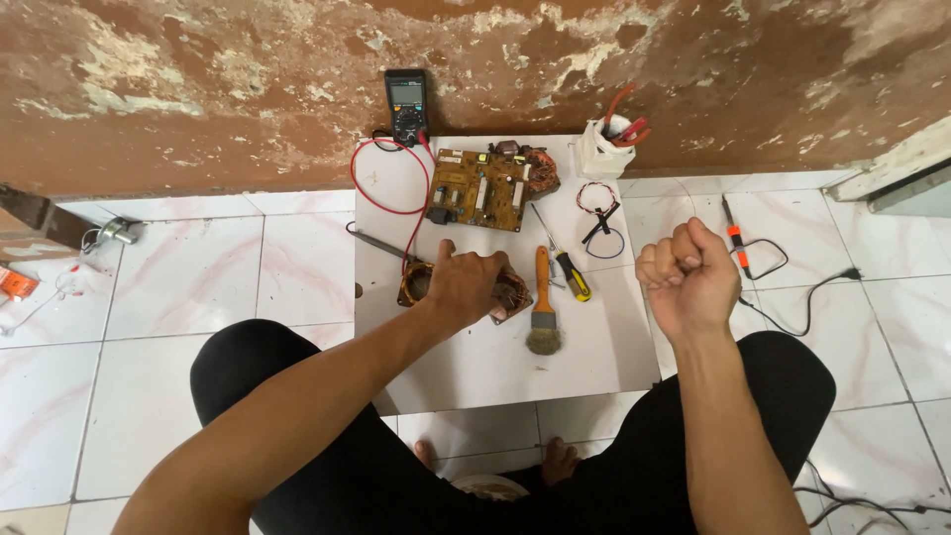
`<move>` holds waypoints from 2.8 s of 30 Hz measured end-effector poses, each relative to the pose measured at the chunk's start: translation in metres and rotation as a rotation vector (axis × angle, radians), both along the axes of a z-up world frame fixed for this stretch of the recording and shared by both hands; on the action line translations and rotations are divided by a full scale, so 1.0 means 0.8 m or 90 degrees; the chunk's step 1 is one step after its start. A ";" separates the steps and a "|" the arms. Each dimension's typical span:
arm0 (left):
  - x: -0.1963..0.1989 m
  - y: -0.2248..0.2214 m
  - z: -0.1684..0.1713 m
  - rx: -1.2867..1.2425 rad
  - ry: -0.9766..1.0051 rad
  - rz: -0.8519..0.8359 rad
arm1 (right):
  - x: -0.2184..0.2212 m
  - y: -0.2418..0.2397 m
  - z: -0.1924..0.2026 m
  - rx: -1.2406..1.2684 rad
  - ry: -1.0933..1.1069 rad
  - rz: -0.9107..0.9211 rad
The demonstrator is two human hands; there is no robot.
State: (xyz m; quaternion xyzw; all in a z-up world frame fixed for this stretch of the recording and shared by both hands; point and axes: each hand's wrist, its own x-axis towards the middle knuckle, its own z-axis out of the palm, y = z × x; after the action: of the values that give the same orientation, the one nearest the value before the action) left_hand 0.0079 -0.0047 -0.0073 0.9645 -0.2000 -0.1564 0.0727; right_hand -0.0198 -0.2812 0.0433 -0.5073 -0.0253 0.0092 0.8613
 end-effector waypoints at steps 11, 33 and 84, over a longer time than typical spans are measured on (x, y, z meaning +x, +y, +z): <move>0.003 0.008 -0.003 -0.034 0.026 -0.051 | -0.010 -0.041 0.020 -0.074 0.069 -0.278; -0.005 0.026 -0.003 -0.042 -0.038 -0.098 | -0.038 -0.081 0.070 -0.084 -0.075 -0.461; -0.021 0.006 0.025 -0.192 0.138 0.004 | 0.020 -0.161 -0.503 -0.884 0.529 -0.108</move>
State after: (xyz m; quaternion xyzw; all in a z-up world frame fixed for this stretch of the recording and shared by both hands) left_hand -0.0087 -0.0001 0.0128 0.9207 -0.2095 -0.2271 0.2384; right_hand -0.0036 -0.4099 -0.3591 -0.8811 0.3468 0.1450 0.2870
